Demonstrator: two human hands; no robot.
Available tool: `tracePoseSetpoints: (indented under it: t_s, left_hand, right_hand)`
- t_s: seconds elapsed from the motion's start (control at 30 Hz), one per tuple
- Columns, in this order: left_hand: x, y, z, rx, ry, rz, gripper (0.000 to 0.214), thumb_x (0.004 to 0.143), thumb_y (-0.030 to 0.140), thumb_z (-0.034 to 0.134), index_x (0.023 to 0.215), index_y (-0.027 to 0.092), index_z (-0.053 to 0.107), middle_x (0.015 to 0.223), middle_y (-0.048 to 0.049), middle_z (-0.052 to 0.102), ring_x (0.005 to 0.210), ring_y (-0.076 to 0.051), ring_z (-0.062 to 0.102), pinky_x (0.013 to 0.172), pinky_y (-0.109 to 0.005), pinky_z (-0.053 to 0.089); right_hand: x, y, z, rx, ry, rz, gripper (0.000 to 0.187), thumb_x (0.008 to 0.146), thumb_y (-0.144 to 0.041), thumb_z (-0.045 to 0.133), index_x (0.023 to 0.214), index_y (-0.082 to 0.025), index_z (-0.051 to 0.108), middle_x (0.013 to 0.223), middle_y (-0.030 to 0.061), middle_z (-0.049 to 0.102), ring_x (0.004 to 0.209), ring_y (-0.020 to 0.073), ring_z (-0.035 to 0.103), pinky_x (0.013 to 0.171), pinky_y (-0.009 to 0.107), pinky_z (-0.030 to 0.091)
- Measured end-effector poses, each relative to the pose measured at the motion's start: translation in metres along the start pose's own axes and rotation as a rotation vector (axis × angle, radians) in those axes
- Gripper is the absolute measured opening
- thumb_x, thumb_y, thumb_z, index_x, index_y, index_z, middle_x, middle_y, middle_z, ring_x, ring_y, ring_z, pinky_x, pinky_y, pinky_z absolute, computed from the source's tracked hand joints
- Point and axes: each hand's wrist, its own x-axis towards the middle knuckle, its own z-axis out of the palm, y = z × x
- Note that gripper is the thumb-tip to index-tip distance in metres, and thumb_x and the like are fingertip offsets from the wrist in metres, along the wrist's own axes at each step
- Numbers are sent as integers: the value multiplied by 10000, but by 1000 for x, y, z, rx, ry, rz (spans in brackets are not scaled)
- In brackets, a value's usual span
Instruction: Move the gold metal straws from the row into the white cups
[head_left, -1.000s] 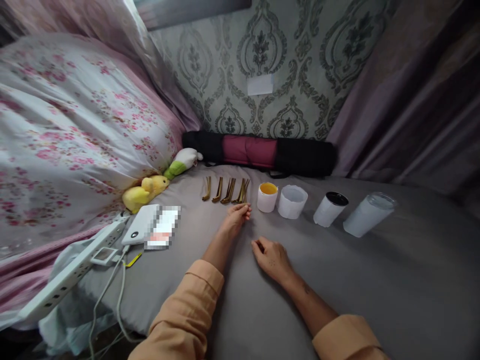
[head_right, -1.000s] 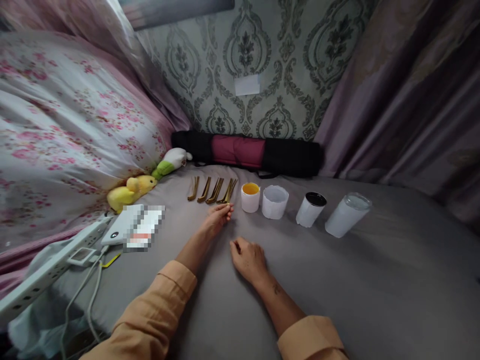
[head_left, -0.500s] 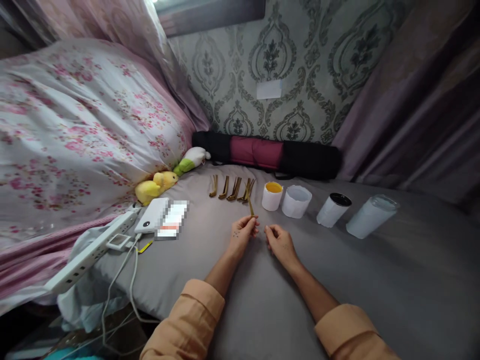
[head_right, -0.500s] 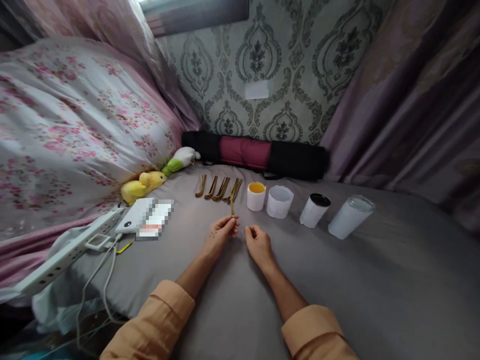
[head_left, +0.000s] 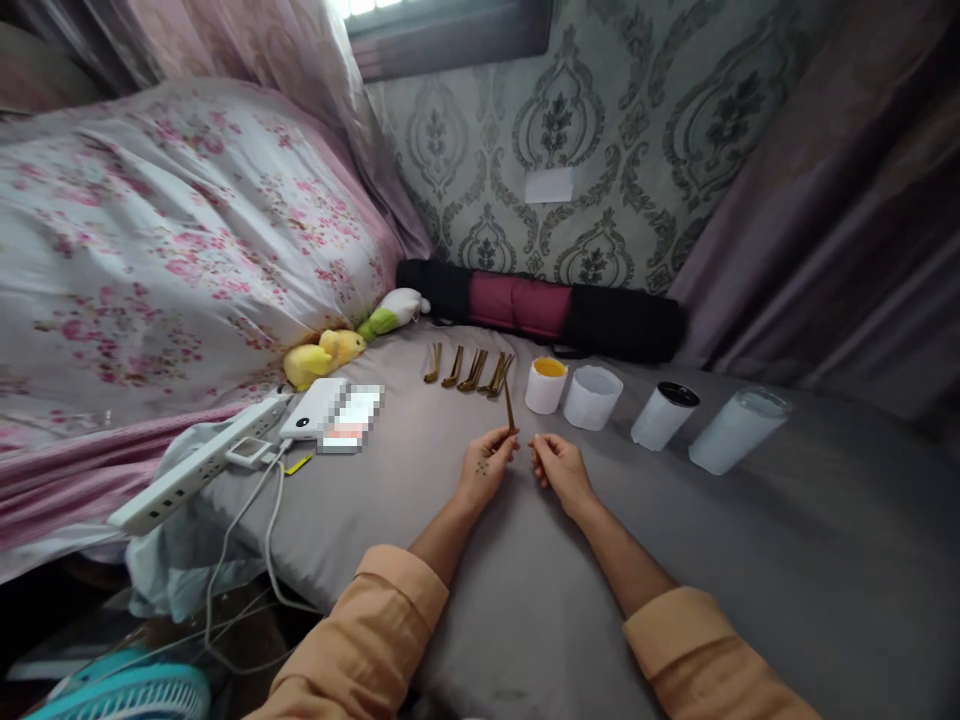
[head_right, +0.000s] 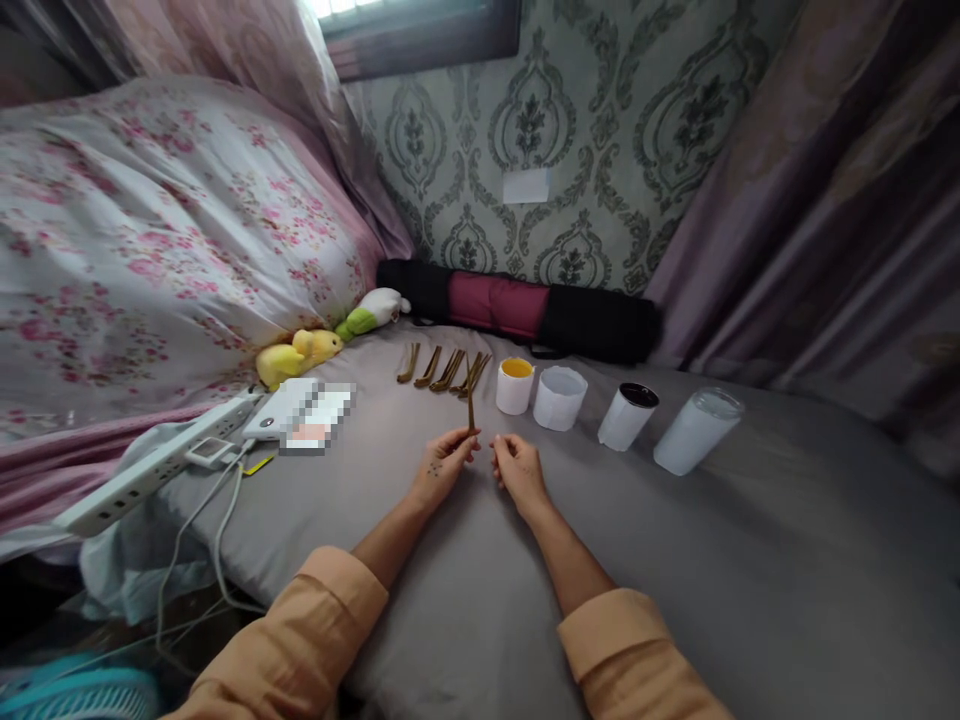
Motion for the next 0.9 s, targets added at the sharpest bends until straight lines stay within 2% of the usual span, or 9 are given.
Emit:
tracePoseSetpoints:
  t_s: [0.33, 0.6, 0.9]
  left_hand:
    - [-5, 2, -2, 213, -23, 228, 251, 788, 284, 494, 955, 201, 662, 822, -58, 646, 746, -144, 557, 673, -225, 405]
    - [-9, 8, -1, 312, -71, 344, 239, 802, 282, 484, 940, 223, 670, 791, -56, 632, 726, -153, 538, 690, -234, 391]
    - [-11, 8, 2, 460, -96, 470, 275, 841, 268, 424, 1022, 234, 629, 835, -54, 611, 785, -150, 533, 720, -239, 394]
  right_hand:
    - [5, -4, -5, 122, -29, 6, 323, 699, -460, 529, 773, -148, 565, 540, -44, 465, 381, 44, 400, 322, 160, 269]
    - [7, -26, -7, 199, -31, -49, 350, 705, -463, 528, 824, -137, 576, 539, -45, 469, 382, 41, 390, 351, 171, 274]
    - [8, -45, -17, 201, -82, -51, 355, 742, -477, 498, 834, -141, 566, 533, -37, 468, 378, 46, 384, 346, 174, 267]
